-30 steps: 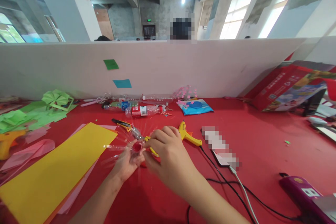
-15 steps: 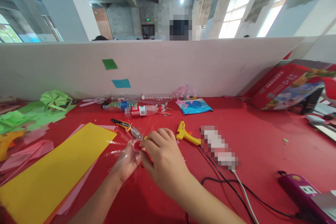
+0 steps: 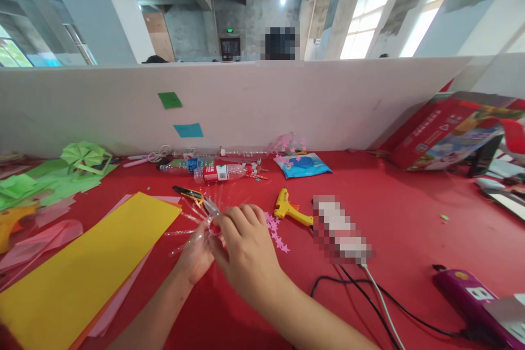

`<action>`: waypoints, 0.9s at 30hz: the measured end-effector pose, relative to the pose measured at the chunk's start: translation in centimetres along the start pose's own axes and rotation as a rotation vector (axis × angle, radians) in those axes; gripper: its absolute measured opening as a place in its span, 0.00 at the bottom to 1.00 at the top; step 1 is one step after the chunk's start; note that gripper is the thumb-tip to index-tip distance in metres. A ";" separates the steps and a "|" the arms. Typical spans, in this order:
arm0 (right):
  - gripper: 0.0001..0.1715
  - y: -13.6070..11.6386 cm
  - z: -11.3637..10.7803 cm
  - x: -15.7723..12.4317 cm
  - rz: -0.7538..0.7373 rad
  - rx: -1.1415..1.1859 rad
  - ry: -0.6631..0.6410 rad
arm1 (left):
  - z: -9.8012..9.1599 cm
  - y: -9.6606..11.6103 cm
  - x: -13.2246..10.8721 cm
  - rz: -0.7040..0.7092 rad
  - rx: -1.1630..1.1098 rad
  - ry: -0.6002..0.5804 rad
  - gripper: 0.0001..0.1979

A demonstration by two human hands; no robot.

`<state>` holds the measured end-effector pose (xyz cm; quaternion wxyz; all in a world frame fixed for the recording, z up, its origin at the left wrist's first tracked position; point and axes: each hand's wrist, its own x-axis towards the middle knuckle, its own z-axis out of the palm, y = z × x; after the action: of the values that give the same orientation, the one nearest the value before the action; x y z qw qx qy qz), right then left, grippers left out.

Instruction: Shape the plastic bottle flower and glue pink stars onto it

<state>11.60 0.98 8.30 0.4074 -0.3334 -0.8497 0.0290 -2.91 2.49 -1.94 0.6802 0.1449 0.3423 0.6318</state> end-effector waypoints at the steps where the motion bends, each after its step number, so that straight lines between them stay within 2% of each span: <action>1: 0.04 0.1 0.0 0.0 -0.004 -0.012 0.006 | 0.0 0.0 0.0 0.004 -0.001 0.006 0.13; 5: 0.04 0.2 0.2 0.0 -0.005 -0.042 0.026 | -0.1 -0.1 0.1 0.011 0.015 0.011 0.16; 9: 0.03 0.4 0.5 0.0 0.000 0.011 0.032 | 0.1 0.0 0.0 0.014 0.032 0.009 0.14; 14: 0.04 0.5 0.6 0.1 0.005 0.044 0.045 | 1.6 0.6 -0.8 -0.002 -0.010 0.062 0.04; 18: 0.08 0.8 0.4 0.2 -0.002 0.043 0.058 | 2.5 0.9 -1.1 -0.025 -0.054 0.043 0.03; 21: 0.09 1.0 0.3 0.3 0.005 0.027 0.062 | 2.3 0.9 -0.8 -0.051 -0.076 0.026 0.03; 27: 0.03 1.2 -0.1 0.5 0.027 -0.010 0.058 | 1.6 0.7 -0.3 -0.037 -0.106 0.005 0.04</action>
<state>12.08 2.16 8.28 0.4298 -0.3477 -0.8330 0.0205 -2.37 2.75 -0.24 0.6977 0.1004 0.3126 0.6367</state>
